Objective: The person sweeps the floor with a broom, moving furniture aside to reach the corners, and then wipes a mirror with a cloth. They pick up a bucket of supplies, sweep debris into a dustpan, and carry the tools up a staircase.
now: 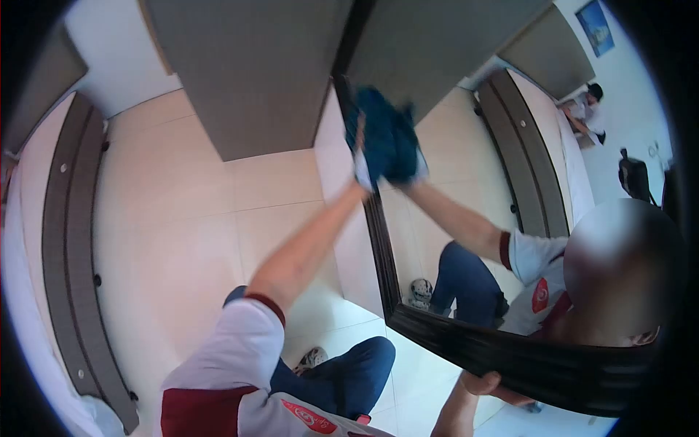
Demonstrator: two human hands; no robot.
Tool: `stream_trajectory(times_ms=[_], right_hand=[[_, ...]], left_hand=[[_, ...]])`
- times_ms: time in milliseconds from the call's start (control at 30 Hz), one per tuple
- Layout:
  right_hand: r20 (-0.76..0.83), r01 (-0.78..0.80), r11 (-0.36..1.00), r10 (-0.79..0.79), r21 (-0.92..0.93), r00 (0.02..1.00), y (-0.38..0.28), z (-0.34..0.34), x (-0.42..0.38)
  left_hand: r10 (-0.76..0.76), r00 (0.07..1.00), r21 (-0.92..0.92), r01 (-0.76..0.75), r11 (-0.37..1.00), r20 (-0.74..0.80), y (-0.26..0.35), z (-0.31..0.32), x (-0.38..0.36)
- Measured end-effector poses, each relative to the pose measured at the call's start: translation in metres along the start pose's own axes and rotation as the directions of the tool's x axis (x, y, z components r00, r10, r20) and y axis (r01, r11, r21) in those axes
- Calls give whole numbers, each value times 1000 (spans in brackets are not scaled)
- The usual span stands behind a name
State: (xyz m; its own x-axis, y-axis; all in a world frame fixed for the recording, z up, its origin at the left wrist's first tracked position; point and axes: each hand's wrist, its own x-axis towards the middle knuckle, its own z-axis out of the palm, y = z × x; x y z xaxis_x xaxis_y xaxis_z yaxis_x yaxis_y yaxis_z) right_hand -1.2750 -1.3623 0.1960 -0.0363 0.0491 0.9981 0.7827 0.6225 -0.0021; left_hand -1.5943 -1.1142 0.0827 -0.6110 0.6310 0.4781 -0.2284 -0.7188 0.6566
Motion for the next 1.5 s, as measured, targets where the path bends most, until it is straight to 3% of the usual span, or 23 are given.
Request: stream_trajectory(times_ms=[100,133,167,200,233,267,333,367,400,433,467,533,600,633,667,767,900,1067,1100,1200,1300,1467,1500], right_hand=[[160,-38,992,18,119,987,-3,0,-65],[299,-138,984,99,111,949,-10,-8,-90],[435,-237,967,175,92,883,-28,-12,-96],[469,-21,1000,10,19,883,-50,-4,-91],[485,-41,999,45,-18,873,-59,-10,-118],[632,-149,985,173,-92,756,-71,-25,-134],[833,-276,947,285,-166,474,-97,-41,-141],[902,-327,933,266,-151,340,-107,-49,-139],[956,-343,924,238,-169,171,-112,-62,-147],[978,-352,915,209,-195,1,-114,-85,-166],[983,-355,917,169,-181,-64,-110,-111,-183],[956,-371,893,175,-255,-236,-114,-165,-200],[891,-448,782,301,-434,-339,-111,-220,-233],[845,-477,707,352,-522,-403,-108,-250,-241],[820,-466,684,382,-561,-427,-105,-275,-243],[676,-444,519,456,-730,-579,-54,-323,-195],[770,-523,573,384,-632,-510,-26,-399,-220],[726,-623,455,626,-637,-284,-35,-516,-196],[710,-655,419,653,-629,-264,-38,-508,-178],[699,-694,384,673,-609,-241,-40,-558,-140],[729,-650,427,616,-628,-299,-24,-612,-123],[724,-692,403,643,-599,-251,78,-620,-134],[707,-704,373,659,-604,-258,110,-621,-122]], left_hand=[[-142,988,135,133,982,55,33,-14,-152],[-157,975,223,119,967,160,4,-36,-199],[-708,697,-345,695,631,109,77,-40,-207],[-394,909,433,304,849,135,60,-66,-250],[-594,802,304,552,776,59,44,-101,-283],[-766,642,144,756,638,25,42,-132,-302],[-751,658,257,717,648,55,86,-188,-307],[-797,604,281,764,581,6,104,-215,-313],[-743,664,332,722,607,-85,111,-248,-323],[-778,600,386,773,503,-186,147,-269,-316],[-772,587,441,776,450,-245,194,-280,-304],[-598,748,679,600,423,-288,213,-354,-337],[-572,735,835,530,149,-364,259,-410,-352],[-624,591,819,556,-143,-511,315,-396,-337],[-605,562,816,490,-306,-564,325,-429,-353],[-524,480,709,528,-468,-704,401,-343,-307],[-446,676,804,549,-226,-587,406,-296,-346],[-486,785,908,417,-42,-383,408,-188,-455],[-440,846,953,285,-106,-302,388,-186,-452],[-668,723,972,234,-2,-176,411,-90,-480],[-699,706,975,214,59,-113,412,-58,-517],[-780,616,994,91,-67,-109,367,26,-505],[-764,616,980,83,-183,-195,340,49,-497]])
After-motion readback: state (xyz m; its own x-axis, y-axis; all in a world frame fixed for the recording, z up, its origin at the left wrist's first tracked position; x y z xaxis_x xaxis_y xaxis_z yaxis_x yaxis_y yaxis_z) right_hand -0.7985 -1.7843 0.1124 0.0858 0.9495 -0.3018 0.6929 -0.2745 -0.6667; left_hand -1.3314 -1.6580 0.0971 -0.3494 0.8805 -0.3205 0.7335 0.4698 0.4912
